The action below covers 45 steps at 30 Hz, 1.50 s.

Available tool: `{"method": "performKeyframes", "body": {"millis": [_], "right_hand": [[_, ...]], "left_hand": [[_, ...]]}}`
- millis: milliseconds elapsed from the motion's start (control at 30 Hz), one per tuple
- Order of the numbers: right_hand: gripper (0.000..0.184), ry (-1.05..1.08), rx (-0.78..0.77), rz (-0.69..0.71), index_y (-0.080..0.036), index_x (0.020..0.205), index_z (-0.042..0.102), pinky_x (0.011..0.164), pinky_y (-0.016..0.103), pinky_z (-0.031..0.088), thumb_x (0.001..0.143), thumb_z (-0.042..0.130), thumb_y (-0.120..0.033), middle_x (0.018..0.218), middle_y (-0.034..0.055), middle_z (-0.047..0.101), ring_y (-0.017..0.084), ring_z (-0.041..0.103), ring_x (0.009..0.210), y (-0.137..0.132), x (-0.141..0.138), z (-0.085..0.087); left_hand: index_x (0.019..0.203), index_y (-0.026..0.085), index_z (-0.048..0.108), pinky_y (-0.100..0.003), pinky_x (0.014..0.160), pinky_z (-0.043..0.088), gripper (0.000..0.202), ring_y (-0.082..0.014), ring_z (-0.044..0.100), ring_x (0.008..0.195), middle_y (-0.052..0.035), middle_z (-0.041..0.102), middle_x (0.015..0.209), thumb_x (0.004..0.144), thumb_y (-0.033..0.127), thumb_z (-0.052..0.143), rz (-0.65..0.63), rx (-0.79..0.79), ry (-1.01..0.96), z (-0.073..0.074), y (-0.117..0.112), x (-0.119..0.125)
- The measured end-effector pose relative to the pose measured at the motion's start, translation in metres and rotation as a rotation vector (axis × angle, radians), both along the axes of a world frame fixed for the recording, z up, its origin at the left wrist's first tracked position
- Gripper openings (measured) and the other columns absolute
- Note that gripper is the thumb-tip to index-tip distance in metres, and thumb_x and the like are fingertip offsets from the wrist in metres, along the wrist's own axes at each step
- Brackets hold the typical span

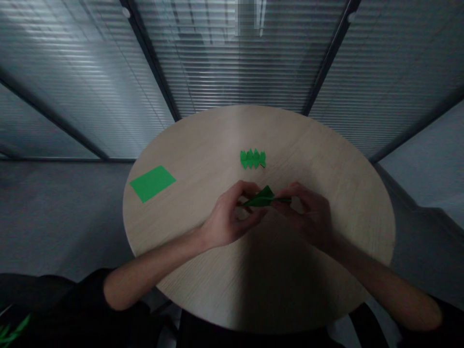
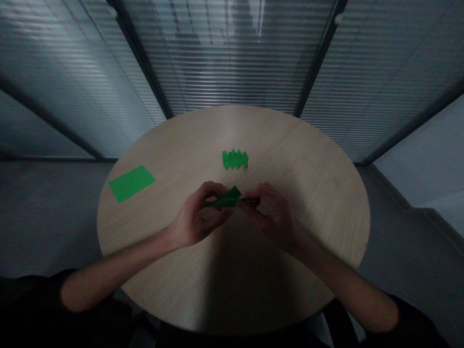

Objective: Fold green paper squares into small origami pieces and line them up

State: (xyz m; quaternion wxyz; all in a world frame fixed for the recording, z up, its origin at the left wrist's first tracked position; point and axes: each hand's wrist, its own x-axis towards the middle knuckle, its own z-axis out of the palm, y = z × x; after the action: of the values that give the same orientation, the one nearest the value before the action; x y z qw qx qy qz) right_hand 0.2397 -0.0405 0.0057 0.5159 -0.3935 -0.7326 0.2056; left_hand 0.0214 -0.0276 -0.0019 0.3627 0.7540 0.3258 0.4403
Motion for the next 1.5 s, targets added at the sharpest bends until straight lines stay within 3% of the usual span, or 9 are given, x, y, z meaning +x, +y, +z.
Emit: {"method": "performKeyframes", "body": {"millis": [100, 167, 433, 667, 833, 1033, 1167, 1300, 1500], "right_hand": [[0.004, 0.026, -0.029, 0.069, -0.025, 0.092, 0.072, 0.070, 0.030, 0.056, 0.091, 0.075, -0.022, 0.082, -0.0009, 0.071, 0.016, 0.066, 0.074, -0.0013, -0.0009, 0.0003], [0.005, 0.047, -0.043, 0.118, -0.025, 0.093, 0.072, 0.070, 0.030, 0.057, 0.091, 0.075, -0.021, 0.086, -0.0005, 0.073, 0.016, 0.069, 0.077, -0.0020, -0.0021, -0.0008], [0.009, 0.083, -0.105, 0.120, -0.026, 0.092, 0.070, 0.078, 0.030, 0.059, 0.090, 0.077, -0.021, 0.090, -0.0010, 0.077, 0.016, 0.074, 0.083, -0.0023, -0.0037, -0.0050], [0.007, 0.134, -0.140, 0.142, -0.024, 0.090, 0.070, 0.075, 0.030, 0.061, 0.090, 0.077, -0.025, 0.088, 0.0001, 0.077, 0.017, 0.075, 0.081, -0.0027, -0.0055, -0.0075], [0.009, 0.199, -0.204, 0.183, -0.024, 0.089, 0.070, 0.074, 0.027, 0.062, 0.089, 0.079, -0.024, 0.088, 0.0002, 0.077, 0.016, 0.076, 0.081, -0.0035, -0.0070, -0.0075], [0.008, 0.178, -0.154, 0.214, -0.023, 0.092, 0.071, 0.075, 0.025, 0.061, 0.091, 0.077, -0.018, 0.092, 0.0009, 0.076, 0.014, 0.075, 0.082, -0.0034, -0.0083, -0.0052], [0.009, 0.160, -0.115, 0.204, -0.024, 0.093, 0.072, 0.075, 0.026, 0.059, 0.091, 0.076, -0.016, 0.089, 0.0004, 0.072, 0.014, 0.072, 0.081, -0.0027, -0.0076, -0.0056], [0.012, 0.179, -0.133, 0.203, -0.025, 0.094, 0.071, 0.074, 0.026, 0.059, 0.090, 0.075, -0.014, 0.091, 0.0006, 0.071, 0.014, 0.072, 0.084, -0.0021, -0.0063, -0.0071], [0.016, 0.188, -0.171, 0.193, -0.023, 0.090, 0.069, 0.068, 0.022, 0.057, 0.086, 0.074, -0.009, 0.087, -0.0007, 0.069, 0.012, 0.069, 0.077, -0.0023, -0.0062, -0.0041]], "left_hand": [[0.137, 0.022, 0.052, -0.046, 0.103, 0.059, 0.053, -0.0276, 0.061, 0.128, -0.0155, 0.058, 0.138, 0.090, 0.020, 0.075, -0.025, 0.220, -0.009, 0.0002, 0.0030, -0.0027], [0.134, 0.022, 0.055, -0.052, 0.110, 0.054, 0.046, -0.0298, 0.056, 0.135, -0.0165, 0.056, 0.142, 0.092, 0.018, 0.073, -0.073, 0.305, 0.018, 0.0006, 0.0047, -0.0035], [0.111, 0.020, 0.058, -0.040, 0.090, 0.060, 0.019, -0.0226, 0.069, 0.108, -0.0133, 0.066, 0.120, 0.095, 0.013, 0.066, -0.152, 0.232, -0.015, 0.0024, 0.0019, 0.0009], [0.112, 0.021, 0.054, -0.043, 0.085, 0.058, 0.033, -0.0257, 0.064, 0.104, -0.0134, 0.062, 0.114, 0.084, 0.018, 0.073, -0.170, 0.266, 0.014, 0.0045, 0.0006, -0.0029], [0.112, 0.022, 0.053, -0.041, 0.088, 0.058, 0.027, -0.0237, 0.066, 0.107, -0.0137, 0.063, 0.119, 0.091, 0.015, 0.069, -0.179, 0.229, 0.000, 0.0030, 0.0000, -0.0016], [0.110, 0.020, 0.057, -0.037, 0.083, 0.059, 0.025, -0.0219, 0.068, 0.102, -0.0123, 0.065, 0.114, 0.091, 0.013, 0.072, -0.152, 0.273, -0.054, -0.0016, 0.0018, -0.0010], [0.107, 0.021, 0.055, -0.040, 0.088, 0.058, 0.025, -0.0242, 0.068, 0.109, -0.0128, 0.066, 0.116, 0.090, 0.010, 0.070, -0.163, 0.181, -0.087, -0.0027, 0.0013, -0.0011], [0.108, 0.023, 0.051, -0.047, 0.104, 0.054, 0.031, -0.0281, 0.063, 0.125, -0.0139, 0.065, 0.124, 0.088, 0.011, 0.072, -0.239, 0.051, -0.125, -0.0007, 0.0005, -0.0014], [0.115, 0.022, 0.056, -0.039, 0.085, 0.057, 0.038, -0.0229, 0.064, 0.098, -0.0094, 0.062, 0.109, 0.083, 0.020, 0.077, -0.215, 0.017, -0.004, 0.0021, 0.0008, -0.0048]]}}
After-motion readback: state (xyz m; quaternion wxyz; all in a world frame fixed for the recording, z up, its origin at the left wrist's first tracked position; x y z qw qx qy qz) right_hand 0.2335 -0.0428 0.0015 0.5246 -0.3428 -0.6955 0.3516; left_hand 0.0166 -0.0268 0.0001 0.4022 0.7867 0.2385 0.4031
